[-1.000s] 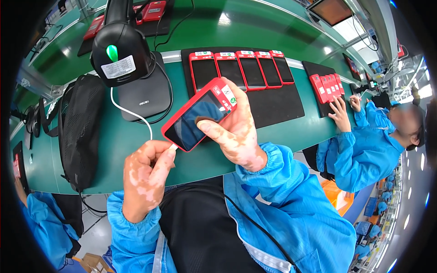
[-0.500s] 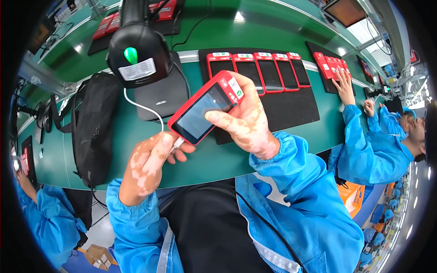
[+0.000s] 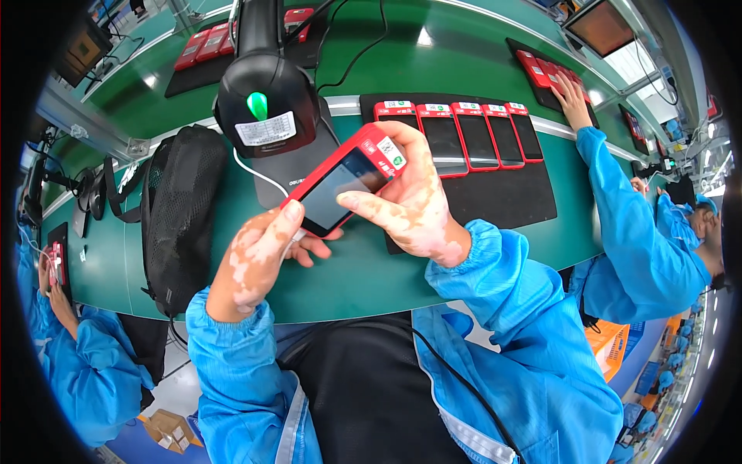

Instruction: Scan and sort handheld electronic devices at an assembly line.

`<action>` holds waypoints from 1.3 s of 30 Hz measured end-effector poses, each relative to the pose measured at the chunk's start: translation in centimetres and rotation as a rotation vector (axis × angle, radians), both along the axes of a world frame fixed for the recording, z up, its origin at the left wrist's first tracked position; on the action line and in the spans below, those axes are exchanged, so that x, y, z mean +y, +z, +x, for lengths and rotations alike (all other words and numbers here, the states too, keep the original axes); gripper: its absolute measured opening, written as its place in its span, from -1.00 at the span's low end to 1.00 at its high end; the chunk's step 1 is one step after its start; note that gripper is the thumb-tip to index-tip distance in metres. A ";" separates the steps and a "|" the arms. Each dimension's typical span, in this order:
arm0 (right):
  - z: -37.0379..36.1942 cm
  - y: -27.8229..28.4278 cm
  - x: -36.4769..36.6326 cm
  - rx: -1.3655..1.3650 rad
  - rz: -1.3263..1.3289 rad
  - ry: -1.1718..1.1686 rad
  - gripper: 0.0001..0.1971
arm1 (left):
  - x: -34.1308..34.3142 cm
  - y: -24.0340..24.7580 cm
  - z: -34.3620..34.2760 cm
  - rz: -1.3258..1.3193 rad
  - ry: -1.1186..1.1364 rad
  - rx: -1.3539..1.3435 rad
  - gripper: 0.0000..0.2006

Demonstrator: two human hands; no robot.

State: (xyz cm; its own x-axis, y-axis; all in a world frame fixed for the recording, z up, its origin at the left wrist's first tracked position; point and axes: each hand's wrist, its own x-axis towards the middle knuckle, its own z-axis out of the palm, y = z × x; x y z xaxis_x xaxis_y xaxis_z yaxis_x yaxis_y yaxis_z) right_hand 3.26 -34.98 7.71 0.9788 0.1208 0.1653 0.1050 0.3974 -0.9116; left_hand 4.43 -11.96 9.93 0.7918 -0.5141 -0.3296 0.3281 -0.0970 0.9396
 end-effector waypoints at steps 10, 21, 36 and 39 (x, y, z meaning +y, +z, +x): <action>4.4 -1.0 -1.2 -0.041 -0.321 0.146 -0.58 | 2.3 -0.9 2.7 0.059 0.111 -0.400 -0.41; 6.4 -3.0 -1.3 -0.526 -0.715 0.022 -0.24 | 3.5 -3.5 3.9 0.311 0.212 -0.785 -0.30; 6.8 -3.3 -1.3 -0.686 -0.794 -0.025 -0.34 | 3.1 -3.1 3.4 0.355 0.228 -0.831 -0.40; 6.6 -3.2 -1.3 -0.706 -0.824 -0.033 -0.35 | 3.3 -3.1 3.3 0.379 0.226 -0.849 -0.40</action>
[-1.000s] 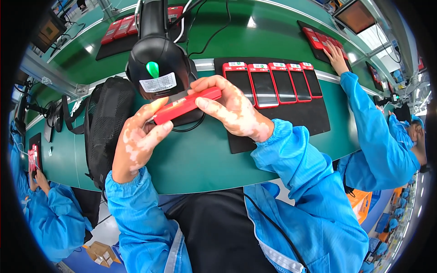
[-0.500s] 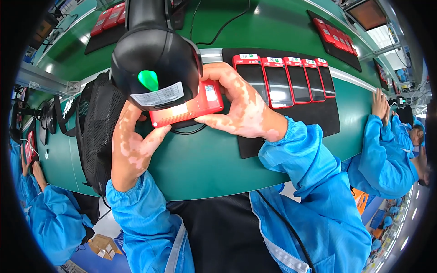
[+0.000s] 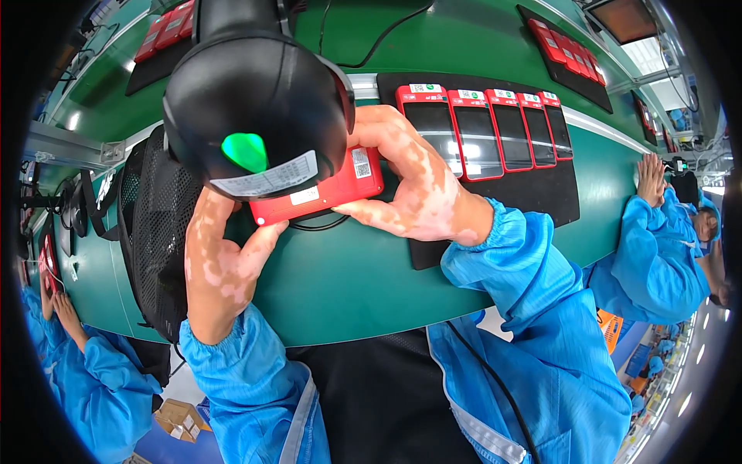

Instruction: Scan and sort handheld electronic devices at an assembly line.

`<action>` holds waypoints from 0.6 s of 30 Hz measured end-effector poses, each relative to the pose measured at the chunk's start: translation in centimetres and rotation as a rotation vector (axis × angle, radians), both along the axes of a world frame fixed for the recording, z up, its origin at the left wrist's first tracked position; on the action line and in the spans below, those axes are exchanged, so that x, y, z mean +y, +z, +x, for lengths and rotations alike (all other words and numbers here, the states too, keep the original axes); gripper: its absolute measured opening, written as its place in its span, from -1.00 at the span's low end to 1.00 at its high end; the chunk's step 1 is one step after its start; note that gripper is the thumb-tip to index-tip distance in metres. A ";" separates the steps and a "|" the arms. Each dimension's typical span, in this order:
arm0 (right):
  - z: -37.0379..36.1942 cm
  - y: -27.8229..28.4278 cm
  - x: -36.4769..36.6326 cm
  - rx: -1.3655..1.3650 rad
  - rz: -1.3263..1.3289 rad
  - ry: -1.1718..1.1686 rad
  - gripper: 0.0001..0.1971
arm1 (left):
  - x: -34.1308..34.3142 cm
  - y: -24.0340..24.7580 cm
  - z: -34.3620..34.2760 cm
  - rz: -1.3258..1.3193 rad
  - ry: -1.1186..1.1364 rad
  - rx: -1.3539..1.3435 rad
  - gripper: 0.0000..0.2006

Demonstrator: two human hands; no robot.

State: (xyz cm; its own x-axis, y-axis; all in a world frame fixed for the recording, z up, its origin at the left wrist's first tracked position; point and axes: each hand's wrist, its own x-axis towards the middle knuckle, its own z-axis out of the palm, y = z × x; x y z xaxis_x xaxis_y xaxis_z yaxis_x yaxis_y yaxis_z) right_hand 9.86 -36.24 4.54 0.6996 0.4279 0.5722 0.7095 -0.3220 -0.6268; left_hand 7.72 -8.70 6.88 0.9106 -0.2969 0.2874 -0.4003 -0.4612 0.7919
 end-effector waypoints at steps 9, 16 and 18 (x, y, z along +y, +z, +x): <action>-0.6 0.3 0.1 0.038 0.115 -0.019 -0.28 | 0.2 -0.6 -0.9 0.264 0.093 -0.156 -0.33; -4.3 2.3 0.0 0.715 0.599 -0.073 -0.32 | -0.4 2.1 -4.3 0.001 -0.119 0.351 -0.16; -6.3 2.8 -0.6 0.734 0.578 -0.088 -0.44 | -0.3 2.2 -5.8 0.018 -0.283 0.392 -0.11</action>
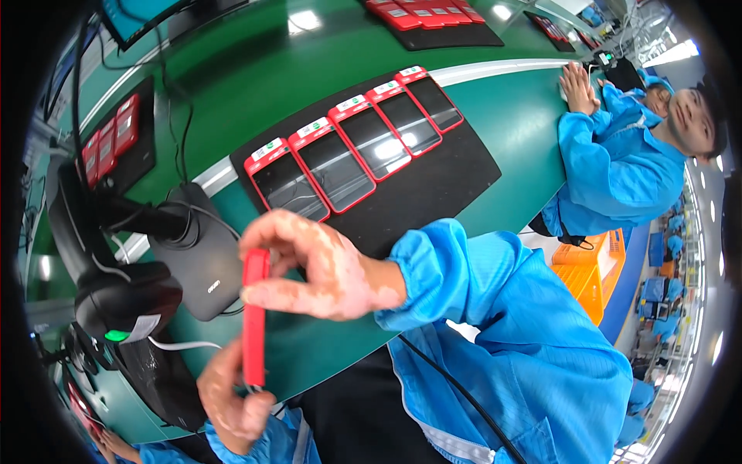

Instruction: Scan and sort handheld electronic devices at an assembly line.

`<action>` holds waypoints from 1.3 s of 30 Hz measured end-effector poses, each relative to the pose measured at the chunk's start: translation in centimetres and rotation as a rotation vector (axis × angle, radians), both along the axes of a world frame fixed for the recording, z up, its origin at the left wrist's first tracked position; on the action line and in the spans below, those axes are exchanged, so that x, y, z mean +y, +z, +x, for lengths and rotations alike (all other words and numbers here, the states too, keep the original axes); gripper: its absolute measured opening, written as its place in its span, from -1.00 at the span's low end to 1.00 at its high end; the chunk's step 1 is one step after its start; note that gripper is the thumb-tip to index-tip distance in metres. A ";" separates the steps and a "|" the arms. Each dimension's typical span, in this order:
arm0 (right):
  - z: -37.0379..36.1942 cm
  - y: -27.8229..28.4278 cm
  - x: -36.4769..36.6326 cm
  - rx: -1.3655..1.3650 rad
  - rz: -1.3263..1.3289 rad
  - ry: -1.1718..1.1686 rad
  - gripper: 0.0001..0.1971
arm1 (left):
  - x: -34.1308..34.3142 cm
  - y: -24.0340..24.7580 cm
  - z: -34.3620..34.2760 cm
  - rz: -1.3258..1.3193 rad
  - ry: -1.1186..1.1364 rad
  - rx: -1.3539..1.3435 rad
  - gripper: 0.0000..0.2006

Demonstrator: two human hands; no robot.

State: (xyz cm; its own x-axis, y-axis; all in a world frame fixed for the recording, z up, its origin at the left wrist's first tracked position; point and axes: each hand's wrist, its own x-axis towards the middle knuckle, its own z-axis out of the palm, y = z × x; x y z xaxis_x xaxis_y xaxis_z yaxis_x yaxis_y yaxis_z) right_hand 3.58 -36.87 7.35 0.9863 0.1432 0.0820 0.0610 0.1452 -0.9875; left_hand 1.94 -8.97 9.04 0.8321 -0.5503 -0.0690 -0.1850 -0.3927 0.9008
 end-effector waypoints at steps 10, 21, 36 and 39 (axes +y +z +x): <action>-3.1 -2.0 -2.6 -0.075 -0.043 -0.051 -0.45 | -3.9 -4.1 -2.1 0.018 -0.031 -0.313 -0.22; -2.8 -2.9 -2.8 -0.170 -0.011 -0.067 -0.49 | -4.1 -5.5 -2.2 0.040 0.047 -0.446 -0.14; -2.9 -2.6 -3.2 -0.116 -0.047 0.008 -0.47 | -4.9 -5.0 -2.3 -0.009 0.082 -0.431 -0.21; -2.6 -2.8 -3.0 -0.074 0.009 0.057 -0.48 | -5.1 -4.5 -2.2 -0.001 0.093 -0.393 -0.19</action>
State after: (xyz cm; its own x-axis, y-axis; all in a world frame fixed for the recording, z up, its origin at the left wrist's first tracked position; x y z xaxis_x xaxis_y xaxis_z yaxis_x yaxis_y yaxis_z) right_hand 0.97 -39.88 4.58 0.9678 0.1983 0.1553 0.1246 0.1590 -0.9794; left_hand -0.31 -14.10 4.50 0.8411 -0.4716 0.2649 -0.4795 -0.4234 0.7686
